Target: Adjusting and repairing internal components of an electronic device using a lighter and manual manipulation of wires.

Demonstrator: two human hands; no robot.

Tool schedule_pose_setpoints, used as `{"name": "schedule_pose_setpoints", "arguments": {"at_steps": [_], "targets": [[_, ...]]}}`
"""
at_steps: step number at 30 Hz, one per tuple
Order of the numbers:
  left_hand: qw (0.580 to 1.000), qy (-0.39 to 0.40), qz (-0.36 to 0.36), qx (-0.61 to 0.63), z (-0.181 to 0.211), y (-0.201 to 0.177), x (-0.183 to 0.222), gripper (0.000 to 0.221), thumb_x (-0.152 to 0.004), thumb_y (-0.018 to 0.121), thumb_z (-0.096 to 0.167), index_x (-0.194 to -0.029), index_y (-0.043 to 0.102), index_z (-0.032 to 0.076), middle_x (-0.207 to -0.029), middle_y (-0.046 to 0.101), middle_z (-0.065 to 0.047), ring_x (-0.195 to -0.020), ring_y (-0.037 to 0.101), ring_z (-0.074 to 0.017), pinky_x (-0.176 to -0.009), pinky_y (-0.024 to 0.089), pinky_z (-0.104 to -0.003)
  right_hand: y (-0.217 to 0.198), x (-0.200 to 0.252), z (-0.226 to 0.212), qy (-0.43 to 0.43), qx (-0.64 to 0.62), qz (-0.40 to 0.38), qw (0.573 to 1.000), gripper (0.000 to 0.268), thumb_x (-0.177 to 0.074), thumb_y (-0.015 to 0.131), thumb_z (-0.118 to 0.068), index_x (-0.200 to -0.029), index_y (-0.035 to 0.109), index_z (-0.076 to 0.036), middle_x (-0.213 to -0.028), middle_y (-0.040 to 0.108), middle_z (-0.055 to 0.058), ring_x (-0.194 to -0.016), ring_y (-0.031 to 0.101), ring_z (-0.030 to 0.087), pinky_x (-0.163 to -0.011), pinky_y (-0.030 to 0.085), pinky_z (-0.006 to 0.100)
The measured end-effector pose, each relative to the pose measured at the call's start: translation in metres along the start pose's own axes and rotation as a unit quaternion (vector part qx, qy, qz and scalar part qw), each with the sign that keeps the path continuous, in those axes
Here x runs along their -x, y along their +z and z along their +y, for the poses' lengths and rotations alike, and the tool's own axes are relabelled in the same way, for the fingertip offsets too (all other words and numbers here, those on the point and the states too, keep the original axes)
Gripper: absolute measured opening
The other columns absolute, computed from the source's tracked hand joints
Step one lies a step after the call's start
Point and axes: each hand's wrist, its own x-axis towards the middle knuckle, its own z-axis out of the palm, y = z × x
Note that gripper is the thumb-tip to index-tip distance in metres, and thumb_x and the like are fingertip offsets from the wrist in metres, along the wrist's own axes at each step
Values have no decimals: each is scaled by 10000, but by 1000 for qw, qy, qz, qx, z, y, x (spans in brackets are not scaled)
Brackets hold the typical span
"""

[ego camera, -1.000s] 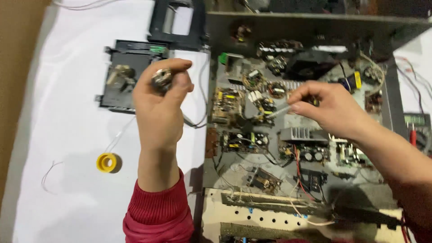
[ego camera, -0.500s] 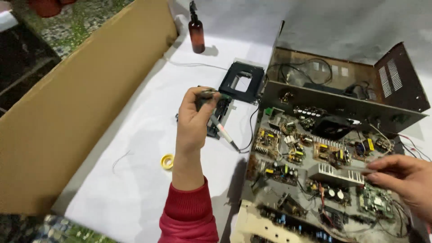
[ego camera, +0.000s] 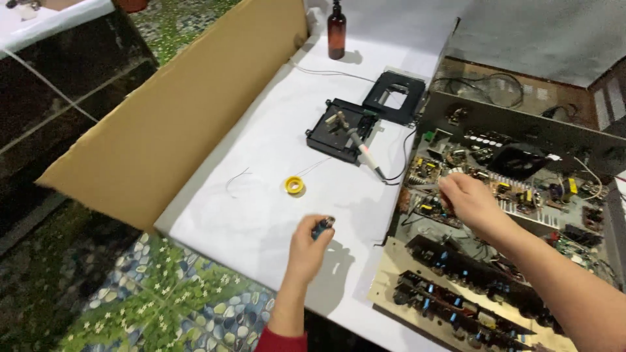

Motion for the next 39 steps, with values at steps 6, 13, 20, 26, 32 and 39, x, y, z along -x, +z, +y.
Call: {"name": "schedule_pose_setpoints", "arguments": {"at_steps": [6,13,20,26,32,39], "targets": [[906,-170,65,382,-22,69,17,176,-808,777,65,-919,640,64,-729,512,-49,-477,523,-151,-369,461,-238,89,-10,-37,58,-294,-26,954,266,-1076,528,-249,-974,635,-28,-780,667,161,-601,609,213,-523,481,311],[880,-132,102,445,56,84,-3,283,-786,847,79,-987,679,-29,-676,563,-74,-485,583,-156,-386,450,-229,148,30,-53,119,-442,-70,886,331,-1066,426,-233,-867,592,-27,-761,571,164,-619,522,263,-572,450,359],[928,-105,87,346,39,93,-16,228,-765,866,84,-889,709,-26,-622,636,-110,-432,561,-139,-397,459,-245,151,37,-35,101,-432,-82,892,258,-1113,400,-188,-1116,566,9,-1006,555,161,-748,578,296,-656,435,378],[958,-101,95,253,42,64,-80,164,-690,807,152,-795,706,77,-589,570,-16,-464,461,-115,-450,371,-270,97,100,-98,153,-413,-112,891,493,-1029,475,-106,-1503,429,24,-1293,550,162,-796,562,200,-686,461,310],[986,-109,52,-116,12,67,-174,202,-721,657,290,-821,727,130,-806,704,-64,-795,608,-260,-690,458,-379,69,154,-38,145,-314,-174,922,317,-824,706,23,-1132,781,24,-910,737,188,-726,622,260,-730,516,376],[968,-131,21,-212,30,79,-194,115,-784,619,195,-811,647,86,-860,695,-98,-822,638,-292,-686,458,-411,44,186,34,121,-477,-124,862,248,-855,704,39,-1045,803,163,-1018,764,292,-758,645,328,-691,510,434]]}}
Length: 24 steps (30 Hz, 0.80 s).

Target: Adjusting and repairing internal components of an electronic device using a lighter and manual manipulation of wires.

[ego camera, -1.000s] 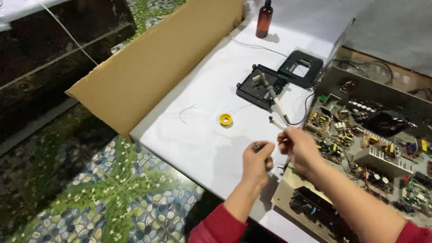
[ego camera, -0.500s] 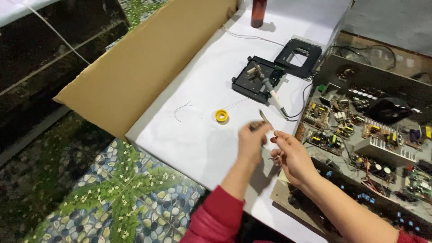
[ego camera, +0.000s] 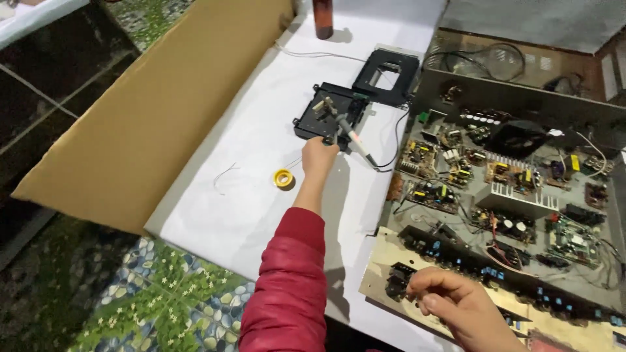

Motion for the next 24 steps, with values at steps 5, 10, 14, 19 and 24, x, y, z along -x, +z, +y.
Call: {"name": "schedule_pose_setpoints", "arguments": {"at_steps": [5,10,14,19,24], "targets": [[999,-36,-12,19,5,4,-9,461,-793,633,194,-1229,622,48,-1203,676,-120,-1063,648,-285,-819,505,-368,-27,-4,17,24,-25,27,999,262,-834,722,51,-1035,798,201,-1085,732,296,-718,593,348,-663,483,444],[998,-48,-12,48,10,2,-7,700,-741,693,218,-1398,577,7,-1290,685,-117,-1101,667,-262,-824,510,-347,-33,-2,13,32,-28,17,999,240,-820,763,27,-1001,822,172,-1059,741,289,-813,657,363,-664,452,435],[998,-40,-6,58,17,-4,4,498,-751,682,181,-1220,635,19,-1052,701,-91,-871,629,-210,-705,475,-335,-34,-2,8,27,10,-1,1000,272,-817,775,-45,-984,842,158,-1015,744,267,-814,654,347,-708,459,434],[999,-10,2,30,6,3,-6,110,-759,666,164,-756,565,121,-687,523,-23,-650,442,-167,-588,352,-333,-39,-2,10,29,3,-4,1000,273,-801,790,-37,-997,849,145,-1034,760,261,-867,700,361,-788,531,482],[997,45,22,-54,2,6,-9,113,-755,628,143,-705,529,122,-709,599,-42,-674,517,-217,-570,378,-374,-37,0,4,-4,25,-6,1000,267,-793,798,-69,-946,852,144,-970,766,251,-817,714,350,-771,568,475]]}}
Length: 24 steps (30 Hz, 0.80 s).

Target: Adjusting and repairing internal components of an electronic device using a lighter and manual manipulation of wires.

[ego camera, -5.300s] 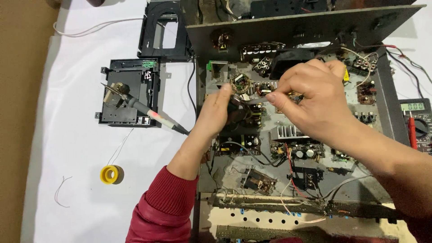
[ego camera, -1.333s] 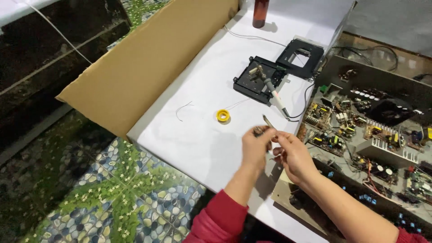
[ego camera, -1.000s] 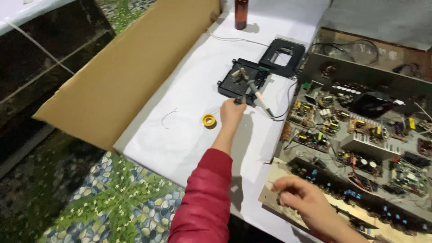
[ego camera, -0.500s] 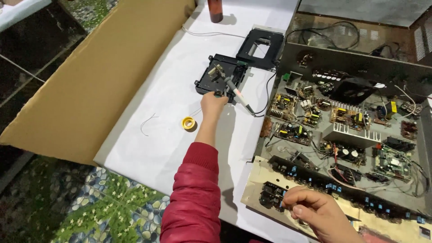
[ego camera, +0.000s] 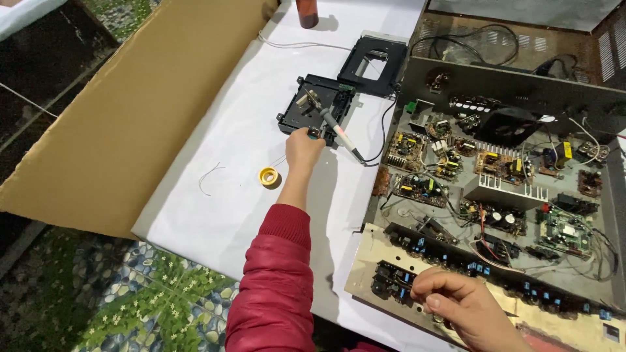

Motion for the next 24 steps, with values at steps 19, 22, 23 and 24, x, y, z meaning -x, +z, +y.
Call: {"name": "schedule_pose_setpoints", "arguments": {"at_steps": [19,22,23,24], "targets": [[999,1,-12,-29,0,1,-17,69,-793,659,155,-785,615,103,-802,661,-64,-742,582,-235,-605,415,-375,-18,0,14,-25,-4,-4,1000,253,-812,773,-45,-961,846,146,-1006,749,259,-727,646,295,-650,517,385],[1000,20,0,-22,-3,0,-16,68,-773,647,171,-772,627,107,-813,691,-76,-762,603,-261,-637,436,-394,-20,3,17,17,-18,34,999,257,-800,771,5,-975,838,181,-1040,752,284,-764,644,330,-667,496,415],[1000,19,1,-14,-3,-2,-15,85,-782,661,185,-767,619,113,-796,685,-62,-753,604,-248,-634,438,-385,-19,4,16,18,-29,36,999,243,-809,760,22,-976,827,184,-1036,747,292,-768,649,346,-669,508,433],[1000,20,3,-7,-2,-4,-15,107,-791,676,199,-763,610,120,-779,678,-49,-745,604,-234,-630,440,-376,-18,4,14,18,-41,38,998,228,-817,750,39,-978,816,188,-1031,742,301,-772,653,362,-671,520,450]]}}
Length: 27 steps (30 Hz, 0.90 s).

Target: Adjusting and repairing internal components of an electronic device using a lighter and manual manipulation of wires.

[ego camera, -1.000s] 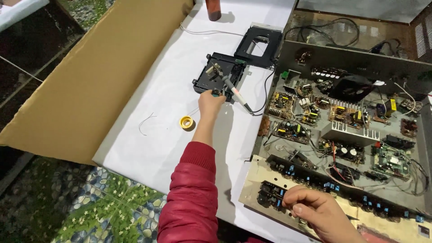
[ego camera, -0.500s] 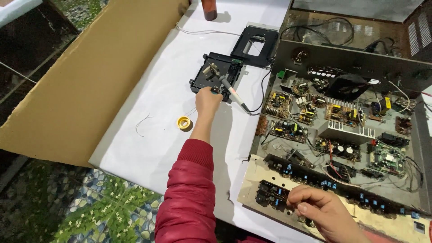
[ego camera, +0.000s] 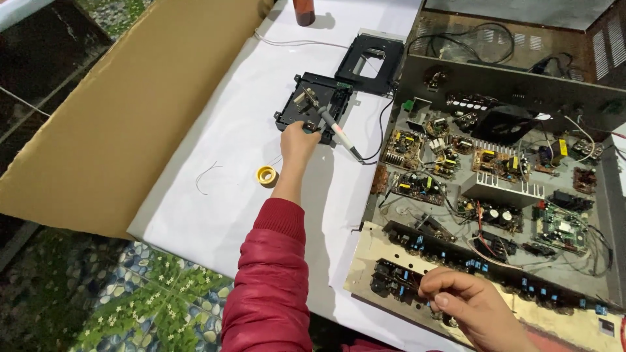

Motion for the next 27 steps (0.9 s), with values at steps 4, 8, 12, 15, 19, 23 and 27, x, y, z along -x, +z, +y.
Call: {"name": "schedule_pose_setpoints", "arguments": {"at_steps": [4,8,12,15,19,23,27], "targets": [[1000,-23,-14,0,10,-10,9,89,-805,692,196,-773,637,134,-749,655,-32,-684,577,-198,-575,417,-351,-3,-1,4,-26,16,-21,999,246,-797,782,-7,-969,826,163,-1010,747,278,-804,679,342,-692,522,429],[999,-27,-19,-8,9,-6,7,267,-822,706,224,-1052,719,90,-1044,745,-79,-932,683,-264,-728,518,-376,-4,0,5,3,-4,1,1000,241,-810,750,49,-993,811,192,-1053,743,312,-815,681,379,-689,539,456],[998,-56,-25,10,21,-14,17,376,-812,680,220,-1155,701,69,-1075,742,-75,-915,681,-242,-707,507,-365,-6,1,3,-35,-1,-28,999,233,-814,760,18,-985,821,165,-1015,740,302,-727,631,318,-647,520,415],[997,-60,-12,51,28,-28,27,86,-809,602,211,-834,651,145,-788,669,-24,-702,571,-194,-617,432,-347,-5,3,0,-21,12,-10,1000,237,-819,758,-1,-968,824,172,-1002,747,305,-746,623,328,-651,502,418],[989,-58,5,136,7,-26,19,347,-797,540,153,-1113,677,119,-1014,686,-58,-798,599,-207,-679,470,-342,-19,1,13,-29,-9,-13,999,228,-824,737,59,-995,800,195,-1040,719,305,-712,605,320,-637,513,414],[973,-18,11,228,-56,9,16,516,-829,457,6,-1321,529,146,-1231,567,-130,-998,584,-240,-858,450,-381,-38,1,28,-35,-42,-22,998,245,-825,716,82,-1028,768,209,-1030,709,354,-726,635,382,-669,563,479],[992,89,-78,30,-52,-8,80,446,-831,596,140,-1271,649,190,-1183,707,-78,-1024,660,-256,-889,489,-382,-48,5,33,-27,-26,-34,999,225,-854,682,80,-1017,776,204,-1038,713,387,-886,690,450,-643,545,509]]}}
